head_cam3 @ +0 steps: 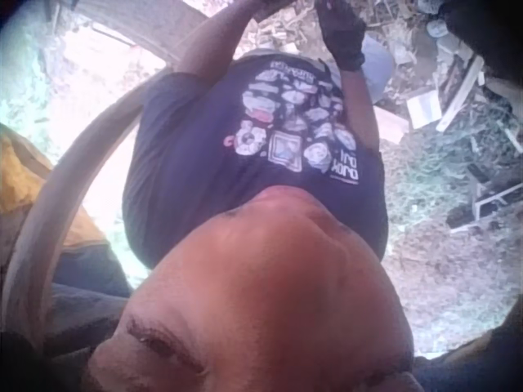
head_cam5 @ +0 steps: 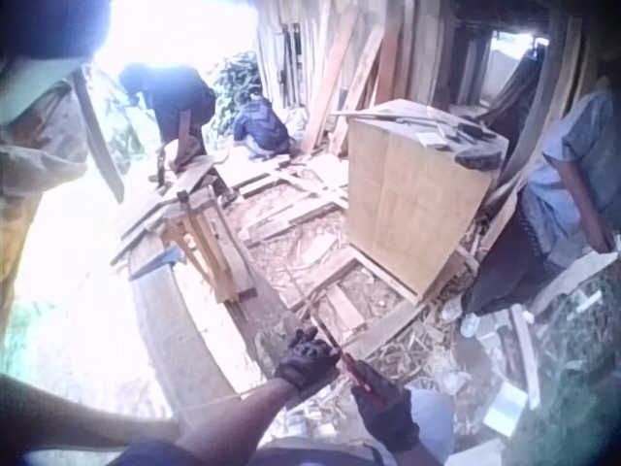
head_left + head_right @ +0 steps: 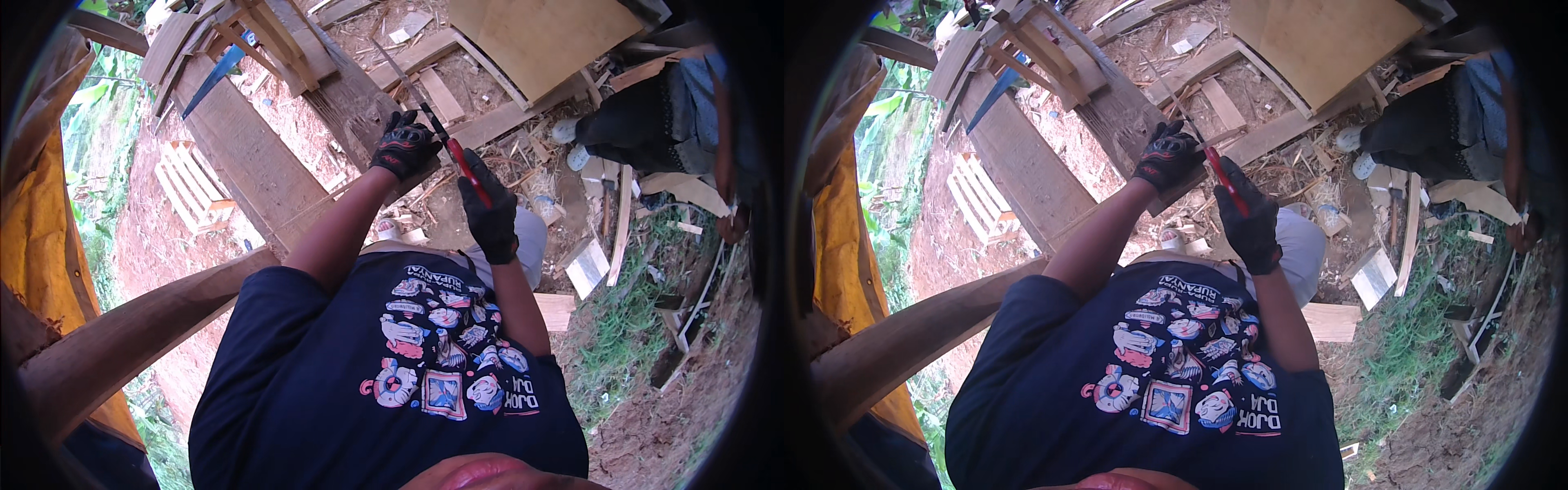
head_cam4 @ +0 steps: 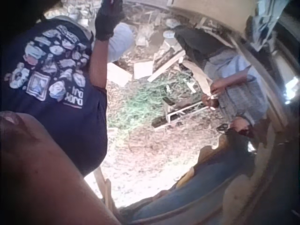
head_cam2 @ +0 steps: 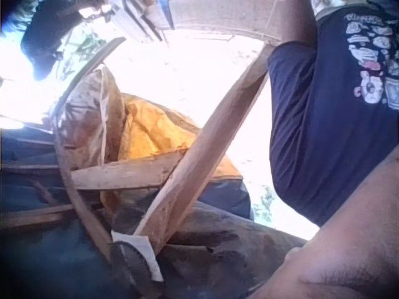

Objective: The person sits on the ground and uses a hand saw to cut a small piece of wood held between their legs. They then move to a wooden structure and continue sawing a larger piece of wood clamped to the frame.

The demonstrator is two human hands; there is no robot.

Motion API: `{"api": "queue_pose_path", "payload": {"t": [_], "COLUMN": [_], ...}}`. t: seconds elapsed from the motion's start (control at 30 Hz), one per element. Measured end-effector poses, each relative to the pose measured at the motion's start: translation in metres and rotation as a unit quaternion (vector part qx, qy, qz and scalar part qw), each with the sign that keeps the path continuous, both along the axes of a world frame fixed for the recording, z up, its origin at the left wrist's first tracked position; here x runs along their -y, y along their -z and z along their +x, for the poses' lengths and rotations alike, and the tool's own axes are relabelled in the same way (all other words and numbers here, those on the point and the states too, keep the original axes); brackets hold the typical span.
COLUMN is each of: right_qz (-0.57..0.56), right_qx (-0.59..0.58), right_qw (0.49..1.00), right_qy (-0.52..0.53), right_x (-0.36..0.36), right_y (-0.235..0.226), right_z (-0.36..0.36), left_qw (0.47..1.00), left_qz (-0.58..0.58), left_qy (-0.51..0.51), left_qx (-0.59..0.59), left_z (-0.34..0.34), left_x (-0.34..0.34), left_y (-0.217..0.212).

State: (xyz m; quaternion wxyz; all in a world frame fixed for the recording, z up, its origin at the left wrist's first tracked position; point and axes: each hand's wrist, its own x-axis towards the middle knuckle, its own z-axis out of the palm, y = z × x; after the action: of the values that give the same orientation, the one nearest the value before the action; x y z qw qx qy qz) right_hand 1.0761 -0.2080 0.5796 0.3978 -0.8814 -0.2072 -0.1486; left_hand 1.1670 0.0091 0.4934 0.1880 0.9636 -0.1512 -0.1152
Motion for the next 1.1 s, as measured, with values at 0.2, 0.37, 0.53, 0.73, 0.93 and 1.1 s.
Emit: {"api": "queue_pose_path", "payload": {"t": [0.2, 0.37, 0.53, 0.73, 0.93, 1.1], "right_qz": [0.019, -0.002, -0.043, -0.008, 0.134, 0.171], "right_qx": [-0.16, -0.149, -0.195, -0.217, -0.251, -0.239], "right_qw": [0.987, 0.989, 0.978, 0.971, 0.939, 0.937], "right_qy": [0.027, 0.02, 0.052, 0.102, 0.193, 0.186], "right_x": [0.031, 0.047, 0.081, 0.112, 0.111, 0.07], "right_y": [-0.029, -0.042, -0.059, -0.087, -0.111, -0.098], "right_z": [-0.034, -0.066, -0.121, -0.173, -0.183, -0.139], "left_qw": [0.998, 0.998, 0.999, 0.999, 0.999, 0.996], "left_qz": [-0.023, -0.008, -0.016, -0.017, -0.031, 0.059], "left_qy": [-0.017, -0.005, 0.007, 0.017, 0.02, 0.042], "left_qx": [-0.054, -0.065, -0.051, -0.032, -0.015, 0.056], "left_z": [0.003, 0.011, 0.015, 0.023, 0.031, 0.025], "left_x": [-0.005, -0.005, -0.006, -0.013, -0.023, -0.026], "left_y": [-0.004, 0.0, 0.009, 0.019, 0.001, -0.03]}}
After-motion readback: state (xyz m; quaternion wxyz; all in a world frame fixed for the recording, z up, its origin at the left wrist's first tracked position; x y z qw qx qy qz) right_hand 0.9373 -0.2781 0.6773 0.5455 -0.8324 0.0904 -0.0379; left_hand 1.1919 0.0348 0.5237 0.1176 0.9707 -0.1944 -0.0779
